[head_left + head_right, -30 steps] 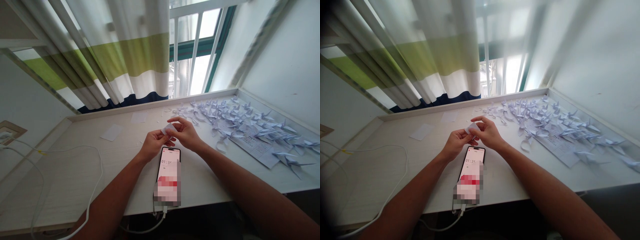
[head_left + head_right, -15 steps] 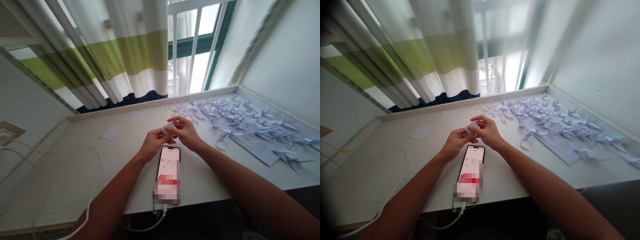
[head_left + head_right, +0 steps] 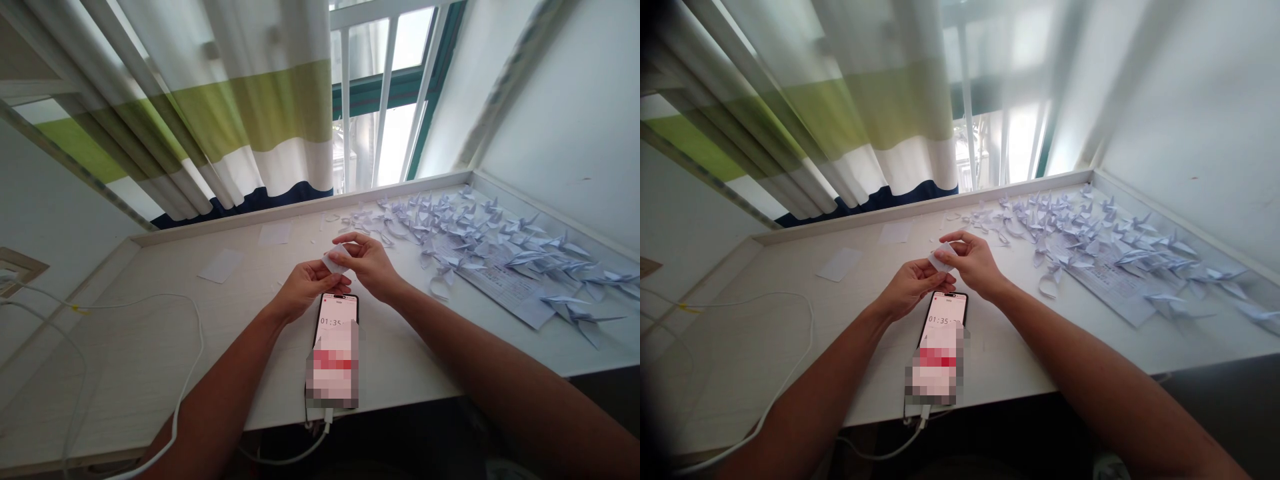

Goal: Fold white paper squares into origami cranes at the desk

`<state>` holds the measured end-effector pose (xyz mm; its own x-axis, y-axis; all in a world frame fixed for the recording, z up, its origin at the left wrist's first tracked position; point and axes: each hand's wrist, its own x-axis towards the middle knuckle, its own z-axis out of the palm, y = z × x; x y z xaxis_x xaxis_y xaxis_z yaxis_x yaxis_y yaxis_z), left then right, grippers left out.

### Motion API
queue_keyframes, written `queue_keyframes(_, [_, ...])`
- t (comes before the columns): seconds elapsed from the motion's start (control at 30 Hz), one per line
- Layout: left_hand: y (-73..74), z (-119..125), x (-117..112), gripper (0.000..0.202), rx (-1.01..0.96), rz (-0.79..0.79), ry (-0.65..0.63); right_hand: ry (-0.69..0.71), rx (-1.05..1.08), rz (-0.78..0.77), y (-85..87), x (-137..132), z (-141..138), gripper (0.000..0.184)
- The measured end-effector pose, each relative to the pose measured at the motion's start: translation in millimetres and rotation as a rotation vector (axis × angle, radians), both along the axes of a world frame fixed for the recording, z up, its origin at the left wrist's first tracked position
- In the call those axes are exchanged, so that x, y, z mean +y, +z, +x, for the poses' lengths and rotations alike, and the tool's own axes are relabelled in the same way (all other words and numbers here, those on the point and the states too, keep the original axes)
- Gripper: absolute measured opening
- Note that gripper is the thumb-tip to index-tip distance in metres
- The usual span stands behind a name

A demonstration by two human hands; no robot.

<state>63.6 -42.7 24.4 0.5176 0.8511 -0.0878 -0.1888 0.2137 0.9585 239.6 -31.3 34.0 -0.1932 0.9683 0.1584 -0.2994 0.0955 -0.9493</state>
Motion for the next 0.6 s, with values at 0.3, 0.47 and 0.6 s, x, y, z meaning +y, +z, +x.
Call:
queue_keyframes(0.3, [6.2, -0.8, -1.8, 0.036, 0.028, 0.018, -0.012, -0.008, -0.028, -0.006, 1.1, -3.1, -0.3, 0.038])
queue_keyframes(0.47, [6.5, 1.6, -2.2, 0.036, 0.045, 0.043, 0.032, -0.012, -0.033, 0.029, 0.6, -3.5, -1.5, 0.035])
queue_keyframes(0.6, [5.9, 4.6, -1.8, 0.039, 0.109, 0.077, 0.085, -0.008, -0.078, 0.032, -0.3, -2.4, -1.5, 0.031])
